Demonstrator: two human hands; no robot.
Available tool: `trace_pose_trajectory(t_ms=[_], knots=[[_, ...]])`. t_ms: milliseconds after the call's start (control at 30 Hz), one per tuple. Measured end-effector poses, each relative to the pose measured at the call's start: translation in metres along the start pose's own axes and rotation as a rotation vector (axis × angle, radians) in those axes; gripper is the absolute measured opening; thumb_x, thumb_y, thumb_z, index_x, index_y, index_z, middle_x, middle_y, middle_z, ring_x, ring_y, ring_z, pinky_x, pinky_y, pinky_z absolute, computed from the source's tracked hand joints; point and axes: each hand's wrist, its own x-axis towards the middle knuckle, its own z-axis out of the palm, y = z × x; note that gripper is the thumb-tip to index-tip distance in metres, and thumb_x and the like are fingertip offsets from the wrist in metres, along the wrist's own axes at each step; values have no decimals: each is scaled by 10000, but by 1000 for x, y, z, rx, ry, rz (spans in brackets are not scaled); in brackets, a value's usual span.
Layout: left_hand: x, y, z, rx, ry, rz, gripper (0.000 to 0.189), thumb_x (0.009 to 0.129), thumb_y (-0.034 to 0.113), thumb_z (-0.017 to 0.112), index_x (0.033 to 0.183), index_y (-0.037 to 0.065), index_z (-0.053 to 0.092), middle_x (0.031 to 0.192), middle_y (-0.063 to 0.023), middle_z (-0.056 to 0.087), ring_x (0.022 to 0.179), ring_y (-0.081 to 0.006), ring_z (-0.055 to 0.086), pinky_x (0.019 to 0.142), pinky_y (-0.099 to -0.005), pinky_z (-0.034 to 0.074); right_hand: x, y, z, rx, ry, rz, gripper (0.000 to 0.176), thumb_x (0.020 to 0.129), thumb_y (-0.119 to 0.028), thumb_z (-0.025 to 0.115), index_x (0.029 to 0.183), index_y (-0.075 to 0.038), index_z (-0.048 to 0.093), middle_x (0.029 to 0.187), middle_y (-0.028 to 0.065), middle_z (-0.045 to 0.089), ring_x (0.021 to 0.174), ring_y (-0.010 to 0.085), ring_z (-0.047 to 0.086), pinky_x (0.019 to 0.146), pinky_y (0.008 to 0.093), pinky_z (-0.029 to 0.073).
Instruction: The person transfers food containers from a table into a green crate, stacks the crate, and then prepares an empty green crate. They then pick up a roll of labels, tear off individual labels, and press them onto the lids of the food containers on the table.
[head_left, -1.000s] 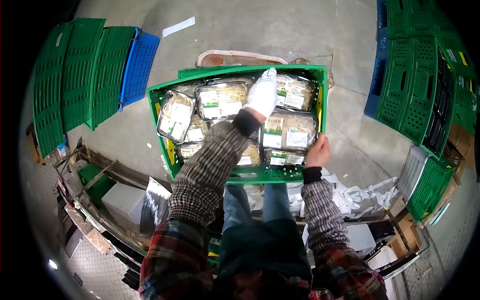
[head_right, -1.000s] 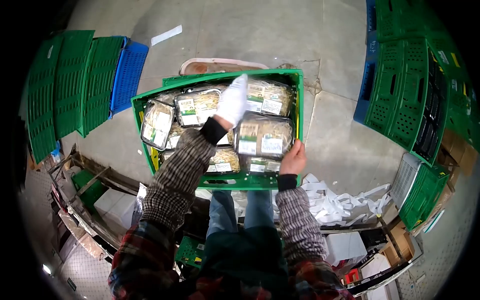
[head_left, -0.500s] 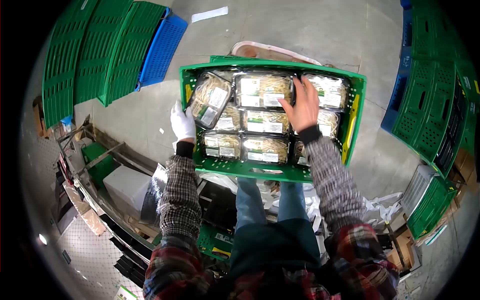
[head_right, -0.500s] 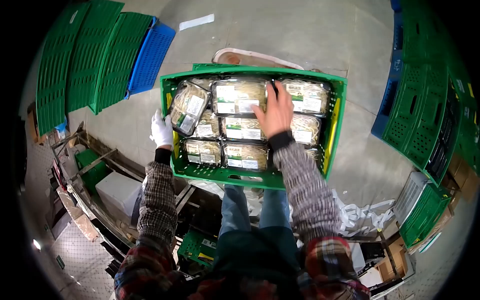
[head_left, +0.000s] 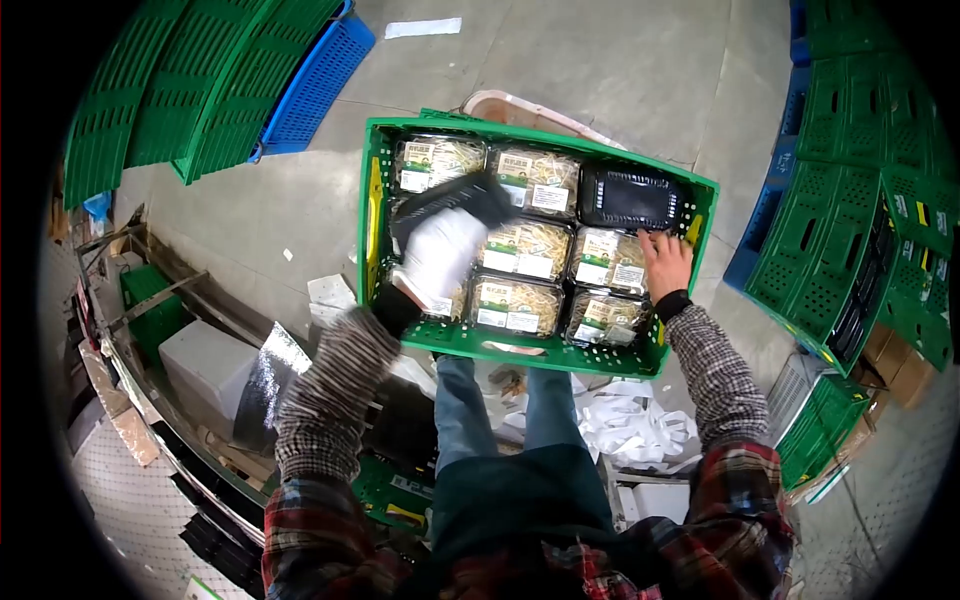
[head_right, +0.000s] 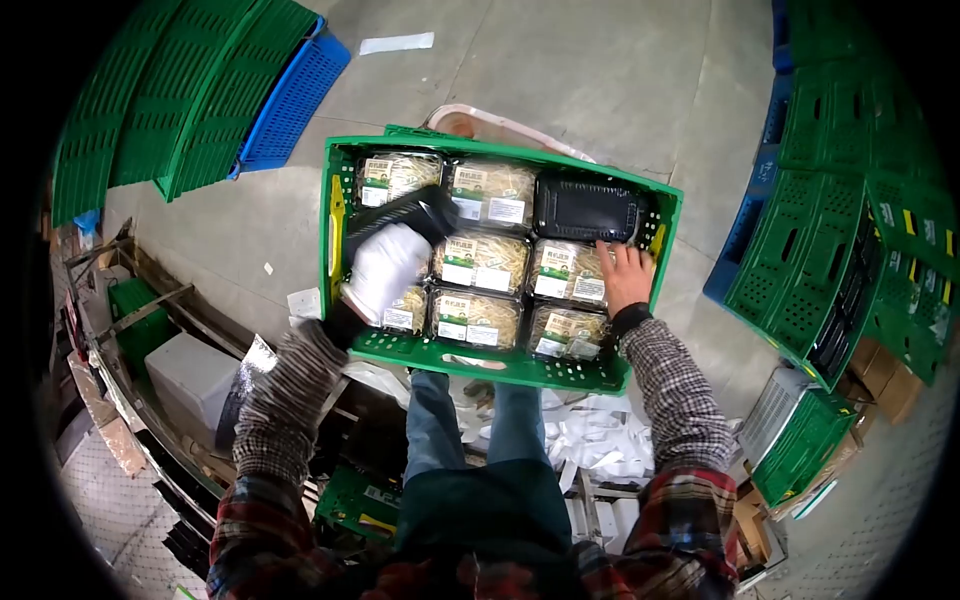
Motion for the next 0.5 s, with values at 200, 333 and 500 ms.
trace_pose_trajectory(t_ms=[200, 333, 500], knots=[[4, 140, 93, -52, -270, 395, 95, 771, 197, 560, 828, 125, 587, 758, 9, 521, 766, -157, 524, 627, -298, 411, -4, -4, -26, 914, 29, 639, 311, 916, -97, 494, 1217, -34, 544, 989, 104, 635, 904, 212, 613, 783, 318, 481], [37, 171, 136, -134, -94, 324, 127, 773, 212, 548, 847, 132, 615, 813, -3, 579, 813, -166, 551, 708, -316, 421, -4, -4, -93, 829, -76, 21, 388, 894, -261, 551, 1199, -22, 547, 1215, 154, 542, 1162, 316, 478, 991, 392, 358], [19, 199, 175, -22, -40, 72, 172, 734, 225, 558, 822, 104, 642, 832, -64, 591, 821, -240, 548, 759, -378, 409, -24, -3, -59, 431, -69, -131, 363, 815, -231, 624, 1148, -90, 598, 1227, 80, 543, 1142, 293, 481, 979, 429, 367]])
